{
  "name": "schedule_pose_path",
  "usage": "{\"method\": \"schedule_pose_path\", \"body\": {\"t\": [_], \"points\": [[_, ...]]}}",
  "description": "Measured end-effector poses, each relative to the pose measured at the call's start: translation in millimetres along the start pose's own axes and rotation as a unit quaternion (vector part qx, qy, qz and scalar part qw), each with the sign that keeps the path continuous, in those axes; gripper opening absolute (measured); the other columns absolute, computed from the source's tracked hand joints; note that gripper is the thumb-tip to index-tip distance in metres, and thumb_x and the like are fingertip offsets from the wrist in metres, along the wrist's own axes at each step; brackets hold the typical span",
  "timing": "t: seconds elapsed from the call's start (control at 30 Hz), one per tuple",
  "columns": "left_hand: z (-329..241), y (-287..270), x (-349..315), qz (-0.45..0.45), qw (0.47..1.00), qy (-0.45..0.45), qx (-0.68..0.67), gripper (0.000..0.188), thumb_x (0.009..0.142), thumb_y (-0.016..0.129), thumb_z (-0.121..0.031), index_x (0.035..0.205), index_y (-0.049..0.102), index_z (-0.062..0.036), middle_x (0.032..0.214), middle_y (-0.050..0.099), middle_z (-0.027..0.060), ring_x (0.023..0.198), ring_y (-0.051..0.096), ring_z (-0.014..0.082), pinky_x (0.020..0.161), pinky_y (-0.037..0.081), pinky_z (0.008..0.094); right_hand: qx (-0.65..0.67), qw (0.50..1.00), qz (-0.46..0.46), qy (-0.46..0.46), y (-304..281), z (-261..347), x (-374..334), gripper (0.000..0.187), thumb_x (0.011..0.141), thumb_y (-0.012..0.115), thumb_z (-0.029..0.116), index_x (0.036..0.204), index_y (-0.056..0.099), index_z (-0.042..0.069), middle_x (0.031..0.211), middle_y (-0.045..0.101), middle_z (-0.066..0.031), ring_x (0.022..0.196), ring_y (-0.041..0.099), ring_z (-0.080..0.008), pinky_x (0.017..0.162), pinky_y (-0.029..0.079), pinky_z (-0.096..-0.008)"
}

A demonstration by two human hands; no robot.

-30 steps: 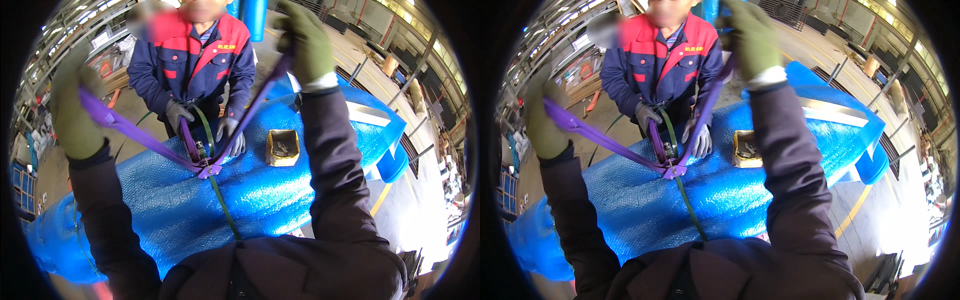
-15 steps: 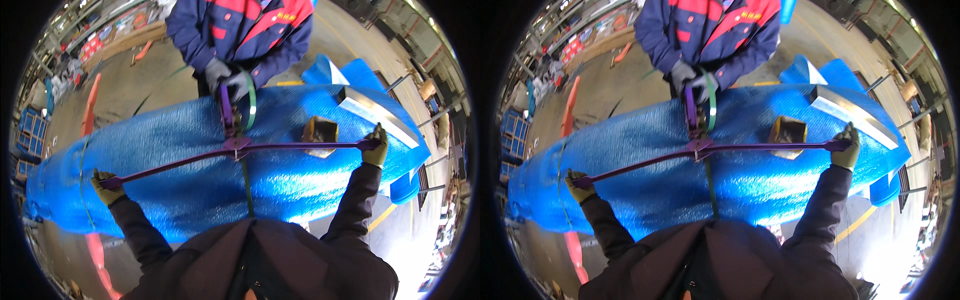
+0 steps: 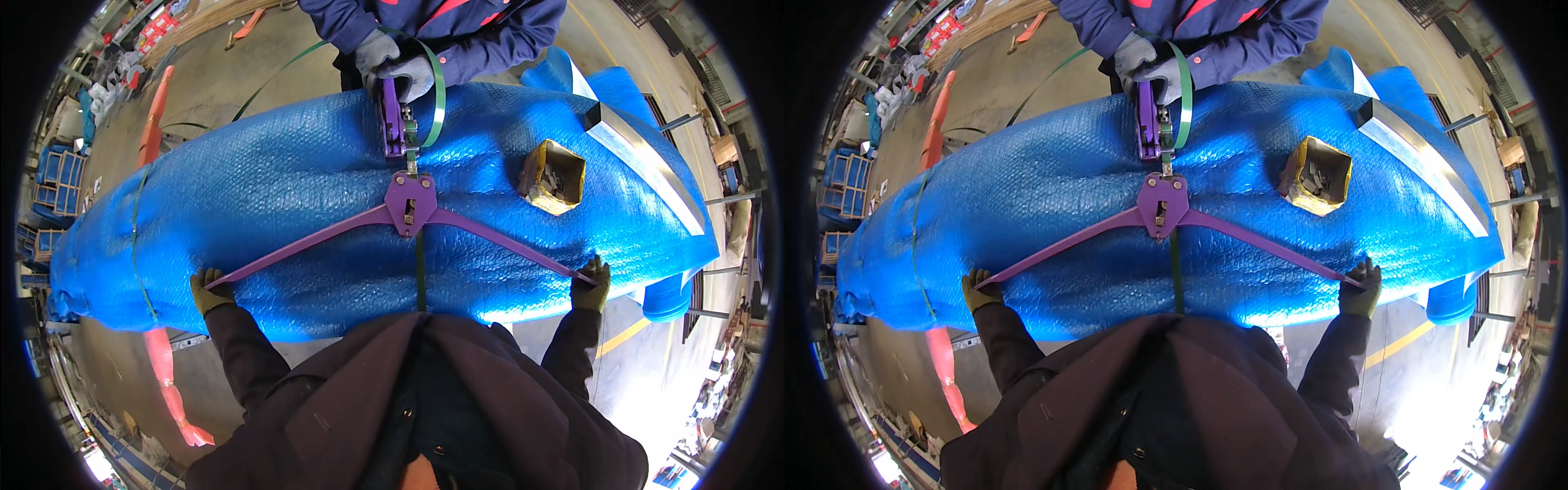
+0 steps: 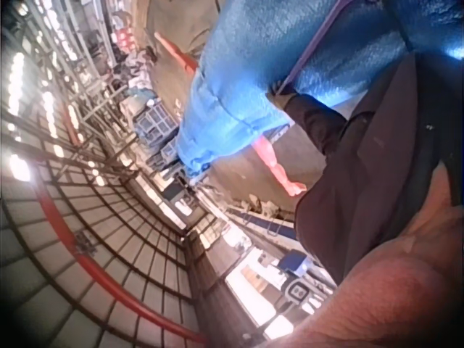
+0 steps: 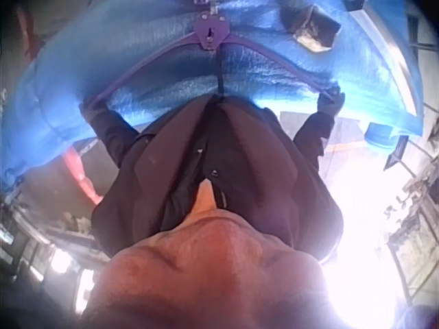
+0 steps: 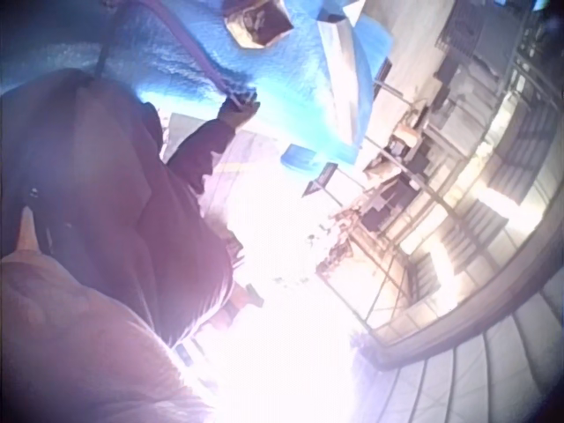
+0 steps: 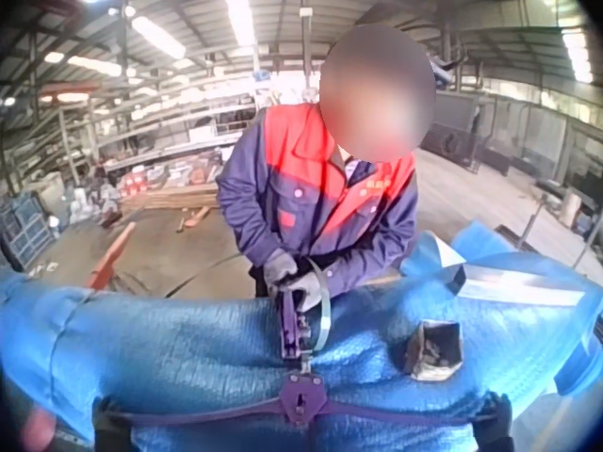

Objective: The person wraps a green strap around a large blue-wrapped cylindrical object and uses a purple tensioning tool to tighten and secure it. A coworker assists by operating a stapler-like tool to fasten the strap. The person repeats the process for a second strap further along the object.

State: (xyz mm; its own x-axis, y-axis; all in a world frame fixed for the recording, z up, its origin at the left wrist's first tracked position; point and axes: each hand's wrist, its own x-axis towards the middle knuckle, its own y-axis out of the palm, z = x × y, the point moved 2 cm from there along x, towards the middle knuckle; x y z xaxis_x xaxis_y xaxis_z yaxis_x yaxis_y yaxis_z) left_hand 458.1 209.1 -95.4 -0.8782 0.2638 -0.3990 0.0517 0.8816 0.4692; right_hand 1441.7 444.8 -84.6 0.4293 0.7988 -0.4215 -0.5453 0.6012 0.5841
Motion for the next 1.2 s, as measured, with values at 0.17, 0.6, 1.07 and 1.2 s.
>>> {"method": "schedule_pose_path", "body": {"t": [0.17, 0.6, 1.07, 1.2], "points": [[-7.1, 11.8, 1.7, -0.065, 0.989, 0.021, 0.13, 0.05, 0.114, 0.07, -0.045, 0.142, 0.065, -0.0042, 0.108, 0.076, 0.0151, 0.089, 0.072, 0.0292, 0.081, 0.063, 0.0412, -0.034, 0.999, -0.016, 0.008, -17.4, -17.6, -3.7, 0.037, 0.114, 0.071, 0.036, 0.138, 0.071, 0.009, 0.107, 0.075, -0.0105, 0.085, 0.07, -0.0225, 0.077, 0.061, -0.0366], [-32.3, 99.5, -38.8, -0.029, 0.65, 0.552, 0.522, 0.044, 0.107, 0.08, -0.031, 0.134, 0.077, 0.0031, 0.126, 0.08, 0.0244, 0.119, 0.075, 0.0376, 0.103, 0.06, 0.0469, -0.115, 0.988, -0.088, 0.049, -22.6, -18.9, -5.0, 0.037, 0.105, 0.086, 0.031, 0.134, 0.08, 0.01, 0.113, 0.076, -0.0145, 0.09, 0.069, -0.024, 0.081, 0.062, -0.0398], [136.3, 236.4, -276.2, 0.474, 0.45, 0.524, 0.546, 0.061, 0.098, 0.086, -0.049, 0.146, 0.076, -0.0121, 0.15, 0.075, 0.0186, 0.148, 0.062, 0.0468, 0.126, 0.042, 0.0637, -0.293, 0.954, -0.054, 0.046, -14.1, -16.1, -25.6, 0.046, 0.103, 0.086, 0.046, 0.138, 0.076, 0.017, 0.102, 0.078, -0.0086, 0.078, 0.067, -0.0204, 0.064, 0.052, -0.0371], [139.7, 254.6, -281.6, 0.486, 0.417, 0.494, 0.588, 0.067, 0.092, 0.088, -0.051, 0.146, 0.075, -0.0128, 0.145, 0.076, 0.0182, 0.136, 0.068, 0.0449, 0.116, 0.051, 0.0607, -0.307, 0.948, -0.077, 0.04, -18.5, -18.0, -23.2, 0.048, 0.104, 0.086, 0.048, 0.138, 0.075, 0.017, 0.102, 0.078, -0.008, 0.078, 0.068, -0.02, 0.064, 0.052, -0.0362]]}}
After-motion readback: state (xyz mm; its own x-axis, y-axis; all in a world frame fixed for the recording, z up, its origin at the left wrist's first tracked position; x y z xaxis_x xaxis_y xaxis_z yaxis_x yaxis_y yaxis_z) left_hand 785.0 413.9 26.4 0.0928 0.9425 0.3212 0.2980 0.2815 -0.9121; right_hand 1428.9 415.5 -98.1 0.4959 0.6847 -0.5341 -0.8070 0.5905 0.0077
